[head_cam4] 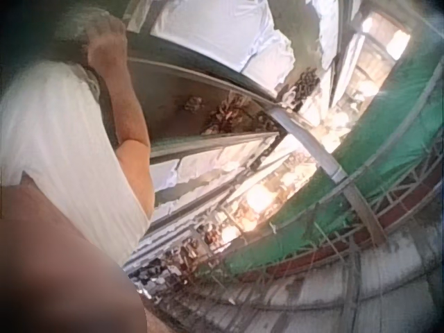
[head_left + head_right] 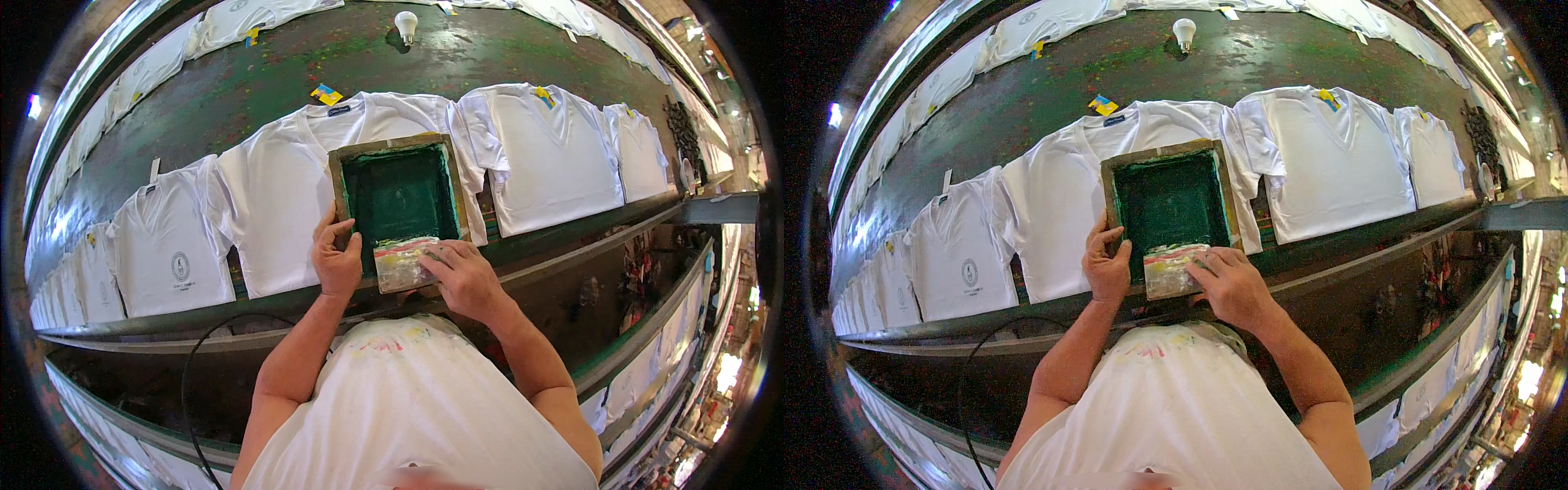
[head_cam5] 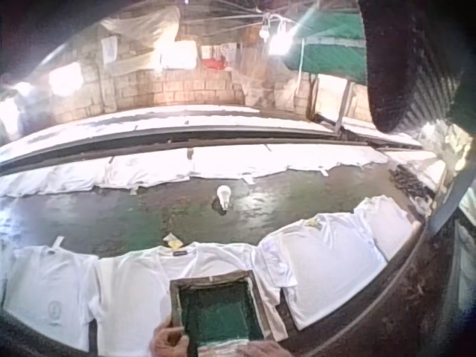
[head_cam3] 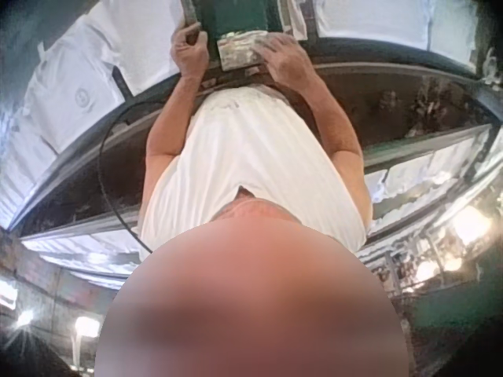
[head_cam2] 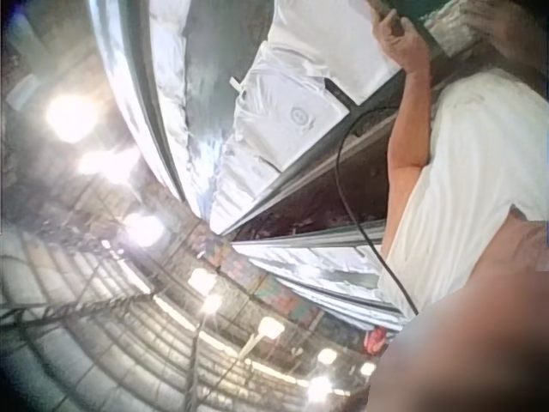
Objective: The person uses a screen-printing frame and squeegee to apply green ink onto white t-shirts laid out on a long table. They repeatedly pull the squeegee across the screen to transfer ink, then lift and reposition the frame to the next shirt. The shirts remain on the table throughout the clip.
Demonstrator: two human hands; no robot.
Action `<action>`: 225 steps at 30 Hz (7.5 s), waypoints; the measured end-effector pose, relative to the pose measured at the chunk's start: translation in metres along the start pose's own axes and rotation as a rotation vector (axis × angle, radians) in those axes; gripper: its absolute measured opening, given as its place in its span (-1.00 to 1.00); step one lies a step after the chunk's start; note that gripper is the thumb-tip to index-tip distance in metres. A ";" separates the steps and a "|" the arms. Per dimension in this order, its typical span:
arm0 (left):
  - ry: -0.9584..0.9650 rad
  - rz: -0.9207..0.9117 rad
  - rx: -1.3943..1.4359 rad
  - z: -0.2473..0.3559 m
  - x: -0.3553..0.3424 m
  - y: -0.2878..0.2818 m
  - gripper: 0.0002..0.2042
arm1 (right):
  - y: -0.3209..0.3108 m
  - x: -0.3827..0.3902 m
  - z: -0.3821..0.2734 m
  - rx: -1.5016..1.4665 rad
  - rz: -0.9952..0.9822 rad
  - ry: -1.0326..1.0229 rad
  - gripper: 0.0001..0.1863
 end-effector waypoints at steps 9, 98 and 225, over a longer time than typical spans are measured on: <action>0.317 -0.278 -0.583 0.066 -0.072 -0.019 -0.21 | -0.018 -0.034 -0.010 -0.026 0.077 -0.091 -0.53; 0.049 -0.802 -1.299 0.089 -0.153 0.027 -0.16 | -0.026 -0.150 0.102 -0.141 -0.029 -0.072 -0.51; 0.314 -0.381 -0.691 0.196 -0.064 0.512 -0.18 | -0.212 0.291 0.417 -0.070 0.144 -0.087 -0.49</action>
Point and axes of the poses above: each hand's wrist, its own x-axis away from the middle knuckle, its own y-axis out of the palm, z = x × y, the point moved 5 cm from there along -x, towards the middle knuckle, and after that the axes turned 6 degrees about -z, right-handed, at the moved point
